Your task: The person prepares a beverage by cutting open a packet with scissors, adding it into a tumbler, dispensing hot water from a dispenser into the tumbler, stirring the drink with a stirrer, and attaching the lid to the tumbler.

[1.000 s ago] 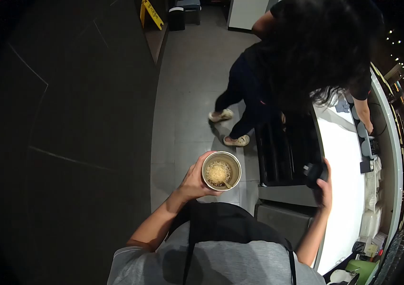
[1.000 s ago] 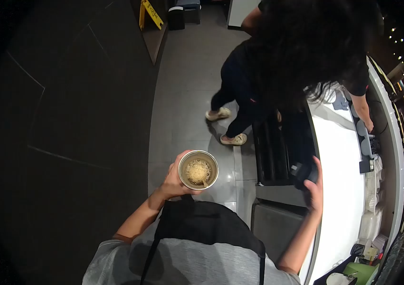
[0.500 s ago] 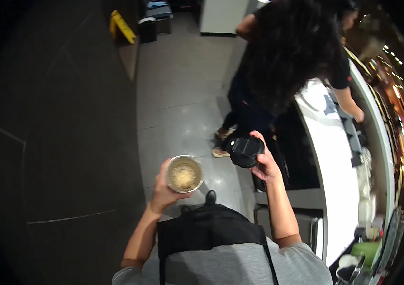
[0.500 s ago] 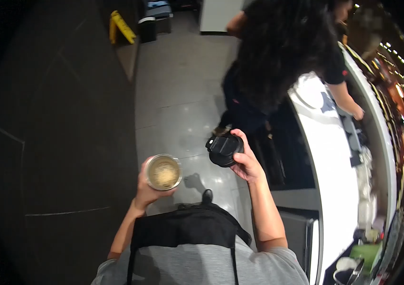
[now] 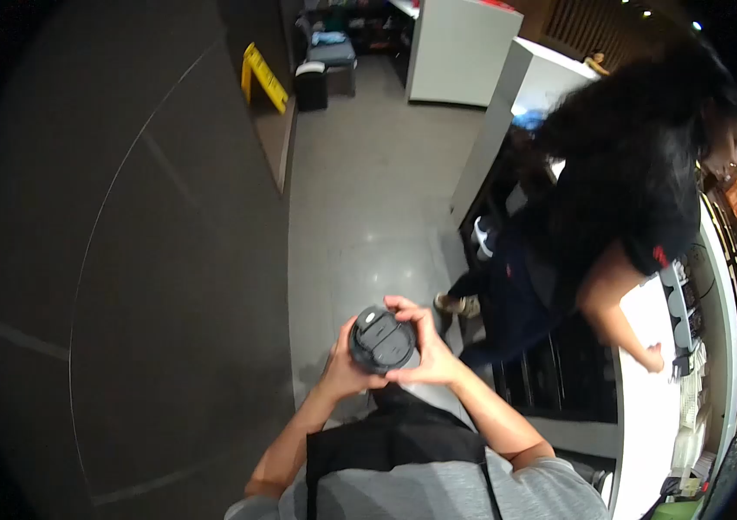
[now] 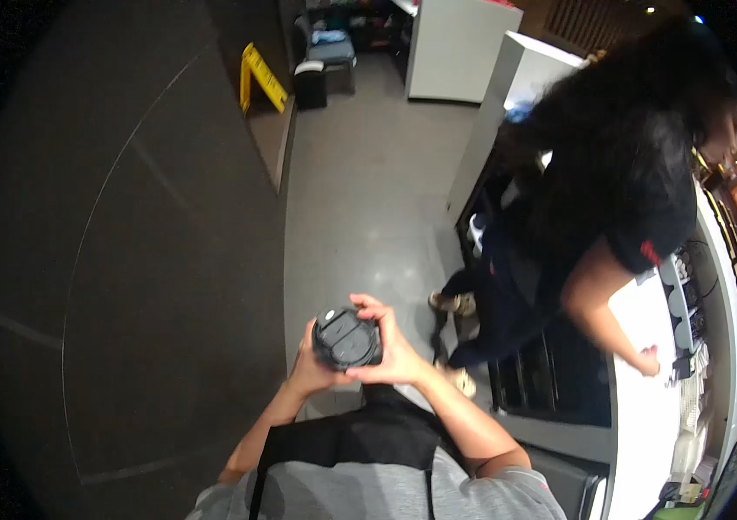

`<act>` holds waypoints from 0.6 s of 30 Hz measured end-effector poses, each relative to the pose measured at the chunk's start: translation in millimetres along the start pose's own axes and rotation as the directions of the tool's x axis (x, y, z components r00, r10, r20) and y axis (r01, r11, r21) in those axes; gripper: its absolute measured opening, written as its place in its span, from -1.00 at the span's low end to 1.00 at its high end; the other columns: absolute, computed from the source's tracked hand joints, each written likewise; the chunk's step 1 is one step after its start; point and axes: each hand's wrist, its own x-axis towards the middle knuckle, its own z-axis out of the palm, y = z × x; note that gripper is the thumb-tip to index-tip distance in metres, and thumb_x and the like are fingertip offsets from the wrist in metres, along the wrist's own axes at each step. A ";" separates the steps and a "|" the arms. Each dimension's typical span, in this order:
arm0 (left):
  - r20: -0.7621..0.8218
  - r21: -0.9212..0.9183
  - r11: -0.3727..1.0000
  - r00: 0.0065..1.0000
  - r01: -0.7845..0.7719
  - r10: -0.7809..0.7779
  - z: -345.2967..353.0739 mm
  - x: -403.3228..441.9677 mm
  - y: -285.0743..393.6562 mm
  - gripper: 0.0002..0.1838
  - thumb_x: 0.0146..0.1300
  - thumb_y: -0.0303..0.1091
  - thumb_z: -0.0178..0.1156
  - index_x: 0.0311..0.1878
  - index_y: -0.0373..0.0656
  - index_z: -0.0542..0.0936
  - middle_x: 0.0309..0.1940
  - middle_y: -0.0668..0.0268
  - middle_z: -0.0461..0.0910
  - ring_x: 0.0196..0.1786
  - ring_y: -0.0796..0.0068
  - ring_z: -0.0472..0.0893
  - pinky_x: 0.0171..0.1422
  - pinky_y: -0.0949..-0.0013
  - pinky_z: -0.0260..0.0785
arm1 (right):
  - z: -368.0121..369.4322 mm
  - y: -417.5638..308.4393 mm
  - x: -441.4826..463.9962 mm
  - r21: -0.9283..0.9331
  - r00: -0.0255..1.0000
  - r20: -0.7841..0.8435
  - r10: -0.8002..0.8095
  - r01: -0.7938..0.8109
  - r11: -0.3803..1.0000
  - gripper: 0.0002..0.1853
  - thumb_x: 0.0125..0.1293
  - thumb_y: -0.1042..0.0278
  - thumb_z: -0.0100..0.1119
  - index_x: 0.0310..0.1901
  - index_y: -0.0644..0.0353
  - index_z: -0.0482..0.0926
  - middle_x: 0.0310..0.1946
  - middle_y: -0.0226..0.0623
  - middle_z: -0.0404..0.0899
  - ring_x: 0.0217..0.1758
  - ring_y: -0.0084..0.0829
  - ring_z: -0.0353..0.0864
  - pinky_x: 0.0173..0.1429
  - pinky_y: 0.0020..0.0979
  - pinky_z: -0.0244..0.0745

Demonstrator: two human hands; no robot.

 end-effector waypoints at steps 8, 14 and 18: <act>0.062 -0.191 0.961 0.979 0.202 -0.194 -37.0 148.2 -33.6 0.23 -0.52 -0.22 0.66 0.32 -0.10 0.12 0.15 0.14 0.38 0.16 0.19 0.47 0.24 0.12 0.33 | -71.3 -0.7 177.5 -0.549 0.957 0.286 -0.046 0.203 0.810 -0.13 -0.11 -0.06 0.43 0.28 0.08 0.36 0.27 -0.02 0.28 0.33 -0.02 0.28 0.30 -0.04 0.17; -0.079 -0.245 0.968 0.994 0.053 -0.075 -61.4 246.3 -120.4 0.42 -0.50 -0.25 0.63 0.41 -0.05 -0.19 0.30 0.12 0.17 0.33 0.18 0.28 0.38 0.09 0.16 | -110.4 53.7 287.3 -0.474 0.953 0.304 0.003 0.148 0.868 -0.08 -0.10 -0.07 0.39 0.34 -0.02 0.27 0.26 -0.10 0.24 0.32 -0.09 0.25 0.25 -0.11 0.21; 0.175 0.051 0.997 0.983 -0.065 0.055 -91.1 346.8 -147.3 0.29 -0.33 -0.19 0.55 0.38 0.04 -0.20 0.30 0.16 0.21 0.36 0.24 0.28 0.49 0.02 -0.08 | -160.5 91.1 359.0 -0.387 0.974 0.219 -0.061 0.144 0.911 0.07 -0.07 -0.17 0.39 0.43 0.05 0.07 0.38 -0.08 0.07 0.45 -0.06 0.04 0.39 -0.05 -0.01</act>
